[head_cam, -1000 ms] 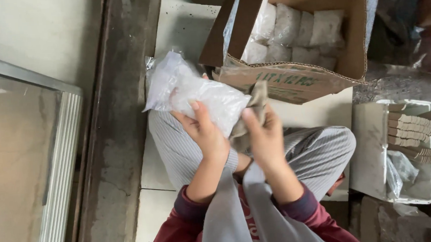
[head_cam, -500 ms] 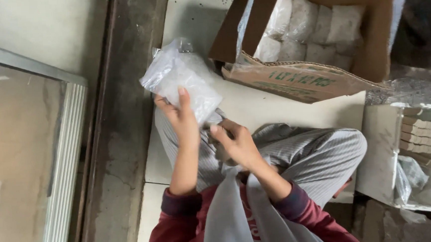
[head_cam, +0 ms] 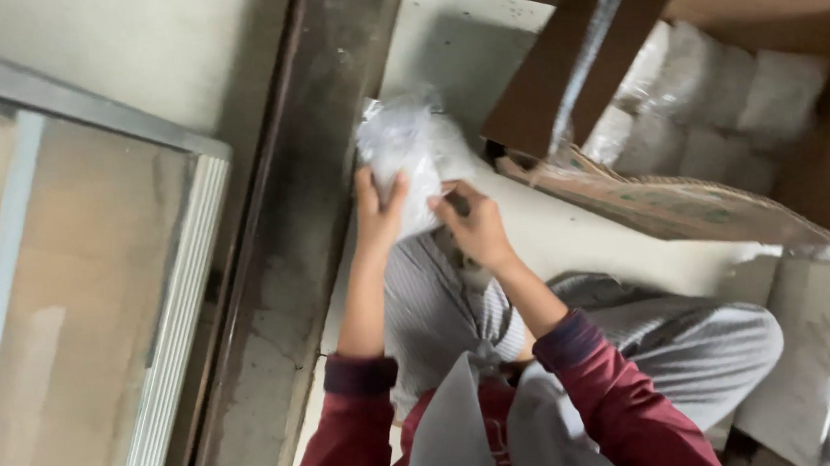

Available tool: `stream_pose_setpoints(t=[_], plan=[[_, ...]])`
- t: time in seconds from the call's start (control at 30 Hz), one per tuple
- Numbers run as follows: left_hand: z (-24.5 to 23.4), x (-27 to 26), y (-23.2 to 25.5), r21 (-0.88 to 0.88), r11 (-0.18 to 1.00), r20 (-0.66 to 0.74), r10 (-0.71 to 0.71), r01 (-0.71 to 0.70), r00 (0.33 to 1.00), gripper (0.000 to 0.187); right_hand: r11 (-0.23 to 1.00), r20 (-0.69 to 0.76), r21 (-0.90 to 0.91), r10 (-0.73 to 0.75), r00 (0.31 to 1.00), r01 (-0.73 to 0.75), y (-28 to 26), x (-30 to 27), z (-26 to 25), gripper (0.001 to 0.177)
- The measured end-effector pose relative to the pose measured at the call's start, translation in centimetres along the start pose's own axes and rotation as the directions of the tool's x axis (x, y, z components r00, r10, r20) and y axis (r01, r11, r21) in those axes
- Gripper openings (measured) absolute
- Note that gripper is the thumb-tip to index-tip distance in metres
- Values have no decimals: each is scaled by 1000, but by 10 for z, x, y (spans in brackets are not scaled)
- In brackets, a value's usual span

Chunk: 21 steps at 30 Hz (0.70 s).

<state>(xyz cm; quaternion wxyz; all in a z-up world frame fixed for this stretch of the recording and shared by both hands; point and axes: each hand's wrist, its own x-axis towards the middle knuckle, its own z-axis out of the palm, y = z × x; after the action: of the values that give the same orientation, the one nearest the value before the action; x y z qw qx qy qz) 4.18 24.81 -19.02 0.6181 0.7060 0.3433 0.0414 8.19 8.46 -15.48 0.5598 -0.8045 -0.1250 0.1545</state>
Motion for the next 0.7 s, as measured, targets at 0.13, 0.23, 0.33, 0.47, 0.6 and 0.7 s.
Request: stream_pose_setpoints(t=[0.13, 0.23, 0.33, 0.47, 0.6, 0.7], plan=[[28, 61, -12, -79, 985, -122, 146, -156, 982, 73, 989, -42, -146, 0, 999, -7, 46, 59, 17, 23], [51, 95, -53, 207, 936, -198, 324, -284, 925, 71, 832, -29, -534, 165, 986, -154, 95, 89, 38, 34], [58, 105, -56, 586, 769, -139, 408, -257, 902, 96, 691, -43, -702, 195, 980, -169, 107, 93, 46, 41], [71, 84, -13, 692, 614, -108, 608, -380, 786, 83, 720, -91, -647, 255, 963, -251, 103, 89, 48, 51], [86, 90, -47, 829, 375, 199, 497, -415, 845, 72, 687, -105, -681, 251, 962, -254, 145, 90, 59, 49], [73, 74, 9, 797, 422, 158, 545, -432, 823, 63, 768, -105, -597, 211, 972, -231, 129, 82, 53, 56]])
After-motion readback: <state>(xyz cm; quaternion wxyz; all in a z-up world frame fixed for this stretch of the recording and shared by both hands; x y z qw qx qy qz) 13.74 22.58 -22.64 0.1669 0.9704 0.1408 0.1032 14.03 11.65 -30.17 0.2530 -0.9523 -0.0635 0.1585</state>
